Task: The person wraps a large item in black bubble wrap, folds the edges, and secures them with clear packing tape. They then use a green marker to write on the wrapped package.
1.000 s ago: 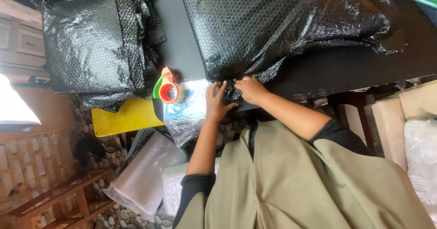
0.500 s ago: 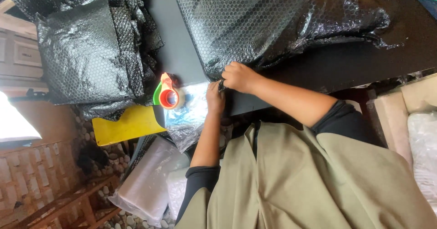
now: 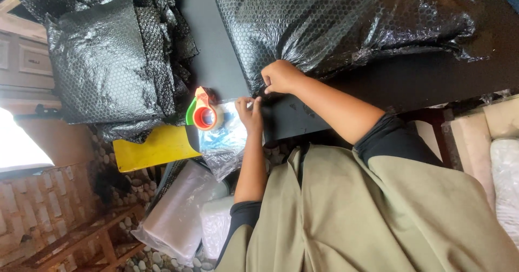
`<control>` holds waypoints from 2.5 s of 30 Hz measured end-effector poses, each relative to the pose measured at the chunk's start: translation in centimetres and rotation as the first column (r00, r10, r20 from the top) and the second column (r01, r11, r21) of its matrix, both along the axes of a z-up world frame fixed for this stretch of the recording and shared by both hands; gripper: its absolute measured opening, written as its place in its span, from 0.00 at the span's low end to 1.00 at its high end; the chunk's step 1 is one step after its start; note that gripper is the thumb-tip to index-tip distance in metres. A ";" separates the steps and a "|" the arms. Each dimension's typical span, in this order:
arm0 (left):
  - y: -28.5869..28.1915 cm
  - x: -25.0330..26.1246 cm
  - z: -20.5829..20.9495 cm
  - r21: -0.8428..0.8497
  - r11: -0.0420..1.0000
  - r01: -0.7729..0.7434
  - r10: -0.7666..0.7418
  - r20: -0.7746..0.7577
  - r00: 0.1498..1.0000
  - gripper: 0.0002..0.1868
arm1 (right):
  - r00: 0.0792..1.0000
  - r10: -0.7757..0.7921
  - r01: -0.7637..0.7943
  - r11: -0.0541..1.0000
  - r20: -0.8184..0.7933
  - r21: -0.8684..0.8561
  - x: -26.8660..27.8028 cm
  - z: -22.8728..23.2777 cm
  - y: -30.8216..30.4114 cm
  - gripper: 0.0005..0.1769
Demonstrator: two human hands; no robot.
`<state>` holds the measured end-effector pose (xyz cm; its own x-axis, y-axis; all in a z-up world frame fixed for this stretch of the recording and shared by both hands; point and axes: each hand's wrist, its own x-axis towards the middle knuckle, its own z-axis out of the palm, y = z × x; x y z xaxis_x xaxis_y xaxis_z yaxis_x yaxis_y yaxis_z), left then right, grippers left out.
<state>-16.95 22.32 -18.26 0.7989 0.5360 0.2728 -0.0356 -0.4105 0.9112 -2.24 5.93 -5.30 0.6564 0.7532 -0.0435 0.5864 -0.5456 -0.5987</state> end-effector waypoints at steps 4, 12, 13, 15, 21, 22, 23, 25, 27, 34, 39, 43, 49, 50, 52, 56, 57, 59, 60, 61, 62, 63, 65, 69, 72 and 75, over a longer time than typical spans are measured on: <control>-0.7 0.8 2.3 -0.278 0.959 0.049 -0.060 -0.034 0.998 0.18 | 0.981 -0.177 0.177 0.984 -0.083 -0.003 0.0 0.8 0.9 0.31; -0.9 2.9 1.1 -0.390 0.913 -0.118 0.064 -0.149 0.987 0.23 | 0.941 -0.134 0.136 0.991 -0.310 -0.015 2.3 2.2 0.2 0.31; -1.0 2.9 2.2 -0.402 0.900 -0.167 0.087 -0.210 0.974 0.23 | 0.883 -0.040 0.110 0.986 -0.467 0.122 2.5 3.4 -0.7 0.30; -0.5 3.4 1.5 -0.419 0.890 -0.176 0.086 -0.226 0.970 0.24 | 0.831 0.004 0.171 0.950 -0.557 0.263 2.2 7.7 -4.4 0.25; 0.4 3.6 1.7 -0.313 0.934 -0.173 0.083 -0.281 0.956 0.24 | 0.739 -0.231 0.523 0.790 -0.633 0.321 -2.0 7.4 -20.7 0.05; 0.5 3.7 0.3 -0.275 0.941 -0.196 0.102 -0.322 0.941 0.22 | 0.645 -0.364 0.669 0.693 -0.671 0.267 -3.5 6.2 -24.1 0.06; 0.5 3.8 0.9 -0.285 0.943 -0.175 0.073 -0.335 0.939 0.22 | 0.627 -0.389 0.691 0.679 -0.675 0.250 -5.0 5.3 -26.6 0.06; 0.2 3.5 1.8 -0.420 0.896 -0.142 0.029 -0.264 0.964 0.26 | 0.527 -0.681 0.825 0.555 -0.509 0.112 -8.5 3.6 -31.6 0.06; 1.8 4.0 -1.3 -0.463 0.880 -0.108 -0.002 -0.230 0.973 0.25 | 0.458 -0.822 0.870 0.492 -0.340 -0.019 -12.0 -3.3 -36.4 0.10; 3.2 4.0 -2.2 -0.601 0.799 -0.021 -0.081 -0.142 0.986 0.23 | 0.065 -0.873 0.944 0.211 -0.484 -0.254 -19.5 -9.0 -36.4 0.24; 3.6 3.8 -3.2 -0.603 0.798 0.010 -0.095 -0.110 0.989 0.22 | 0.101 -0.860 0.934 0.254 -0.501 -0.249 -18.6 -9.1 -34.2 0.19; 1.6 3.5 0.0 -0.581 0.814 0.008 -0.073 -0.089 0.993 0.22 | 0.300 -0.909 0.891 0.375 -0.290 -0.255 -18.1 -8.8 -33.7 0.11; 1.4 2.8 0.7 -0.532 0.846 -0.027 -0.044 -0.121 0.992 0.22 | 0.523 -0.846 0.826 0.533 -0.105 -0.183 -16.7 1.5 -27.2 0.06; 1.4 2.8 0.6 -0.528 0.848 -0.039 -0.029 -0.120 0.992 0.22 | 0.536 -0.838 0.818 0.546 -0.108 -0.180 -16.1 3.0 -24.8 0.06; 1.2 3.3 0.2 -0.517 0.855 -0.046 -0.033 -0.142 0.989 0.21 | 0.613 -0.661 0.790 0.537 -0.433 0.296 -14.9 5.9 -20.3 0.08; 0.8 3.1 0.9 -0.539 0.839 -0.072 0.003 -0.128 0.992 0.21 | 0.570 -0.402 0.814 0.392 -0.717 0.427 -13.5 1.2 -9.1 0.10; 1.0 3.3 0.5 -0.525 0.849 -0.061 -0.011 -0.133 0.991 0.21 | 0.554 -0.385 0.826 0.366 -0.738 0.429 -13.0 -0.2 -6.4 0.11; 1.2 3.1 0.6 -0.505 0.861 -0.058 -0.013 -0.135 0.991 0.21 | 0.544 -0.356 0.832 0.345 -0.760 0.434 -12.3 -2.0 -2.1 0.12; 1.2 3.0 1.1 -0.484 0.873 -0.062 -0.025 -0.170 0.985 0.22 | 0.498 -0.375 0.862 0.310 -0.782 0.400 -11.8 -2.5 -0.6 0.12; 1.2 3.0 1.5 -0.464 0.884 -0.065 -0.036 -0.206 0.978 0.22 | 0.450 -0.392 0.890 0.275 -0.802 0.364 -11.3 -3.0 0.9 0.13; 1.5 3.2 0.6 -0.460 0.885 -0.068 -0.031 -0.204 0.978 0.22 | 0.453 -0.387 0.888 0.277 -0.803 0.367 -10.8 -3.8 1.5 0.13; 1.7 3.4 -0.3 -0.456 0.888 -0.064 -0.033 -0.201 0.979 0.22 | 0.415 -0.479 0.907 0.286 -0.774 0.309 -10.2 -4.6 2.0 0.13; 2.2 3.7 -1.7 -0.450 0.891 -0.058 -0.037 -0.199 0.979 0.22 | 0.374 -0.566 0.925 0.287 -0.734 0.250 -9.2 -5.5 2.6 0.14; 2.2 3.6 -2.1 -0.445 0.894 -0.052 -0.049 -0.214 0.976 0.22 | 0.381 -0.748 0.908 0.414 -0.544 0.066 -8.4 -4.1 2.5 0.15; 2.1 3.3 -2.4 -0.436 0.900 -0.029 -0.061 -0.191 0.980 0.23 | 0.363 -0.788 0.908 0.419 -0.498 -0.001 -8.3 -3.9 2.8 0.15; 1.0 2.3 1.8 -0.412 0.911 0.025 -0.095 -0.149 0.984 0.24 | 0.351 -0.807 0.910 0.413 -0.474 -0.028 -8.5 -3.3 2.7 0.15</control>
<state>-14.65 23.27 -16.51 0.8477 0.5220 -0.0946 0.1138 -0.0046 0.9935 -10.75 8.67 -8.63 0.9067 -0.2008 -0.3708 -0.4216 -0.4460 -0.7895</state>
